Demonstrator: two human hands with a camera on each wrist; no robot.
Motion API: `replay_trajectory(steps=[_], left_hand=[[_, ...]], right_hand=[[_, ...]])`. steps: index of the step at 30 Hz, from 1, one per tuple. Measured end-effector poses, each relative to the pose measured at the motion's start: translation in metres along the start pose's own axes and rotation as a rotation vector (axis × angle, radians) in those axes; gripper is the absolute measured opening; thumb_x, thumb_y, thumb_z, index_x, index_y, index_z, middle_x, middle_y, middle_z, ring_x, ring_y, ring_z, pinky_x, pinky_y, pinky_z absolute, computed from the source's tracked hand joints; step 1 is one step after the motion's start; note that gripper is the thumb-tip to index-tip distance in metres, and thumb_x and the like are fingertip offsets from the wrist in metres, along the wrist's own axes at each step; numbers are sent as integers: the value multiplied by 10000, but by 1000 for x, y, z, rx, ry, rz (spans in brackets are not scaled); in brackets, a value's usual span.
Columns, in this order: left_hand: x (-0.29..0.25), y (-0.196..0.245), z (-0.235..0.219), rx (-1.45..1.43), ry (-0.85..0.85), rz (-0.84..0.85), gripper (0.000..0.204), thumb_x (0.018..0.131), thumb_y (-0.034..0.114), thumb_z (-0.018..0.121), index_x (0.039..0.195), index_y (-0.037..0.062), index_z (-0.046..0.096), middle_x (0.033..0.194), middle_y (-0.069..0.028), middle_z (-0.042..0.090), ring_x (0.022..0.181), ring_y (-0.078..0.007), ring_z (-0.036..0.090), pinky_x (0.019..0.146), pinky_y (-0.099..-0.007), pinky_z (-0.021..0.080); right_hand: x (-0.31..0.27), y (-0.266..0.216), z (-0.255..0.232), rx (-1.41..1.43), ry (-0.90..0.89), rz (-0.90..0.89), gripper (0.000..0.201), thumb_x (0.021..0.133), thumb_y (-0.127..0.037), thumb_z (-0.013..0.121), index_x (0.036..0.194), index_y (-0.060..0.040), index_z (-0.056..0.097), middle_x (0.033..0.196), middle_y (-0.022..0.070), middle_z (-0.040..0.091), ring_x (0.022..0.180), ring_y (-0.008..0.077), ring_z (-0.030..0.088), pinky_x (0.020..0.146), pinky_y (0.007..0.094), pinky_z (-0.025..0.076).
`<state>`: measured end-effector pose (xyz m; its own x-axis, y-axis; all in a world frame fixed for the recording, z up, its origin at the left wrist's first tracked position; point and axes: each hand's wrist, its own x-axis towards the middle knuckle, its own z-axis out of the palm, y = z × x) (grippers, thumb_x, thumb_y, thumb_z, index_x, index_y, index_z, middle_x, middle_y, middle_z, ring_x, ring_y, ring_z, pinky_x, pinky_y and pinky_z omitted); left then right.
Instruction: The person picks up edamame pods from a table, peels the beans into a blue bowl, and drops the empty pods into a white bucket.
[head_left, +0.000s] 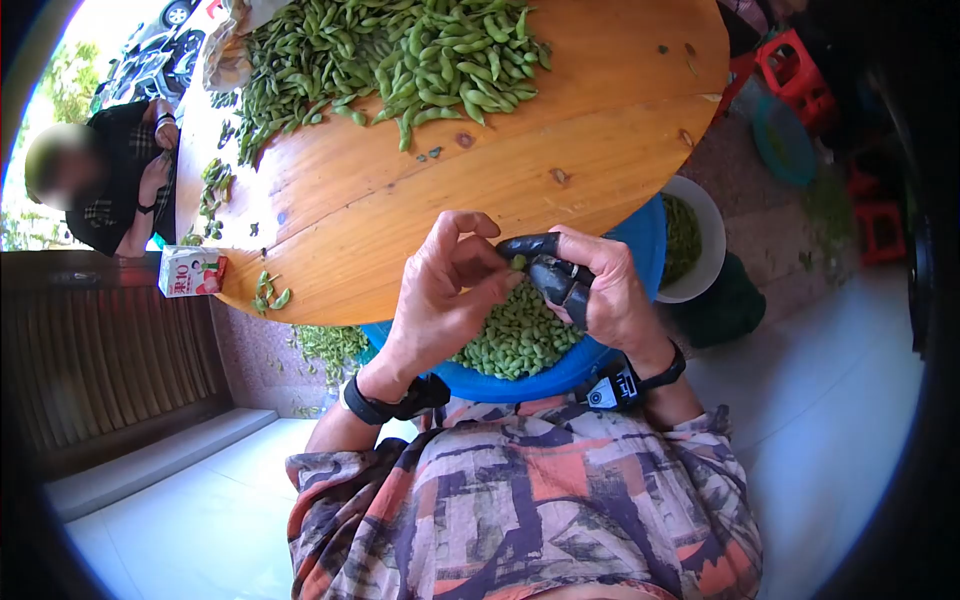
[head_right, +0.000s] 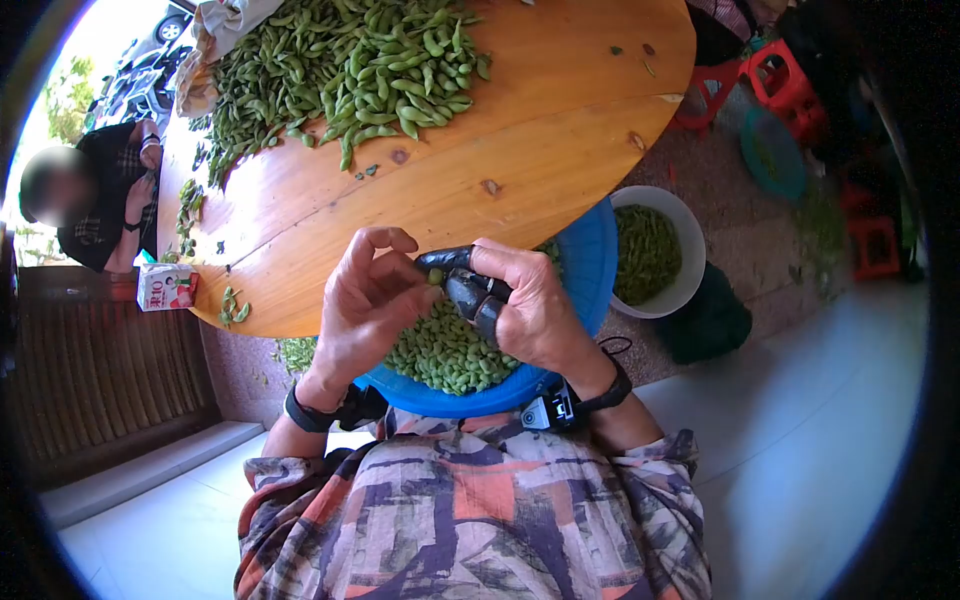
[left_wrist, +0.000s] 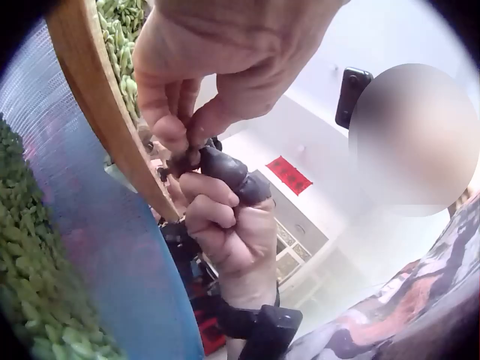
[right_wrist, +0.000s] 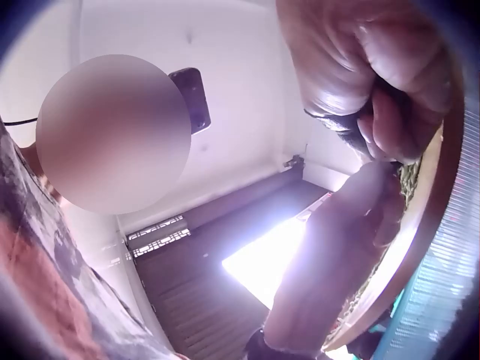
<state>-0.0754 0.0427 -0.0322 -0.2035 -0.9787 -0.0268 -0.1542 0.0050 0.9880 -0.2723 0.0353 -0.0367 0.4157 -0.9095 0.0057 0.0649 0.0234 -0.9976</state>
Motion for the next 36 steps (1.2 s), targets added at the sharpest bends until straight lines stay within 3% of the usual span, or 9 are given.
replay_trajectory(steps=[5, 8, 10, 15, 17, 19, 25, 26, 36], left_hand=[[-2, 7, -1, -825, -224, -400, 337, 854, 12, 705, 1113, 45, 493, 773, -45, 650, 620, -128, 619, 517, -216, 436], [-6, 5, 2, -870, -263, -433, 309, 875, 29, 683, 1128, 20, 504, 768, -60, 643, 612, -137, 616, 500, -221, 434], [-10, 4, 3, -888, -291, -446, 294, 884, 31, 672, 1129, 11, 510, 763, -65, 642, 603, -135, 610, 494, -220, 432], [-26, 3, 1, -373, -226, -366, 51, 872, -36, 635, 906, -3, 615, 764, -80, 636, 622, -169, 616, 496, -278, 454], [-30, -2, 2, 549, -156, 380, 139, 810, -62, 660, 930, -19, 606, 704, -129, 619, 572, -240, 605, 505, -297, 461], [-41, -10, -2, 592, -194, 342, 226, 728, -86, 639, 937, -7, 599, 705, -128, 557, 606, -270, 596, 528, -345, 479], [-48, -25, -6, 1012, -310, 491, 229, 630, -1, 621, 833, 22, 518, 734, -96, 442, 613, -265, 544, 515, -369, 477], [-48, -27, -6, 1011, -315, 489, 229, 630, -1, 621, 833, 22, 518, 734, -96, 442, 613, -265, 544, 515, -369, 477], [-56, -28, 2, 453, -42, 134, 132, 733, -51, 622, 831, 3, 552, 687, -49, 533, 551, -106, 521, 513, -254, 430]], right_hand=[[-9, 1, -16, 557, -184, 342, 280, 831, -37, 546, 1085, 11, 653, 787, 51, 579, 731, 195, 583, 661, 305, 469], [-9, -6, -8, -377, 2, -376, 313, 714, 11, 612, 1024, 3, 650, 798, 151, 521, 715, 327, 574, 619, 343, 454], [-16, -6, -8, -368, -17, -395, 320, 696, 28, 615, 1014, 14, 642, 805, 148, 519, 716, 329, 573, 626, 351, 455], [-27, 13, -27, -430, -27, -391, 271, 700, -14, 661, 969, 17, 650, 805, 142, 536, 709, 309, 579, 625, 345, 453], [-38, 5, -41, -233, 101, -163, 227, 879, -65, 577, 1073, 11, 668, 813, 104, 621, 708, 168, 598, 652, 293, 467], [-42, 3, -44, -204, 332, 15, 349, 923, -154, 528, 1228, -24, 636, 812, -10, 617, 529, -6, 462, 478, 147, 344], [-52, 17, -50, -318, 325, 13, 348, 916, -100, 565, 1256, -51, 626, 810, -10, 633, 546, 2, 469, 481, 171, 358], [-52, 11, -45, -315, 323, 84, 341, 859, -28, 610, 1198, -22, 644, 861, 37, 662, 753, 64, 577, 683, 216, 467], [-32, 27, -5, -444, -84, -185, 334, 680, 57, 575, 1012, 35, 606, 826, 192, 551, 763, 397, 578, 679, 424, 480]])
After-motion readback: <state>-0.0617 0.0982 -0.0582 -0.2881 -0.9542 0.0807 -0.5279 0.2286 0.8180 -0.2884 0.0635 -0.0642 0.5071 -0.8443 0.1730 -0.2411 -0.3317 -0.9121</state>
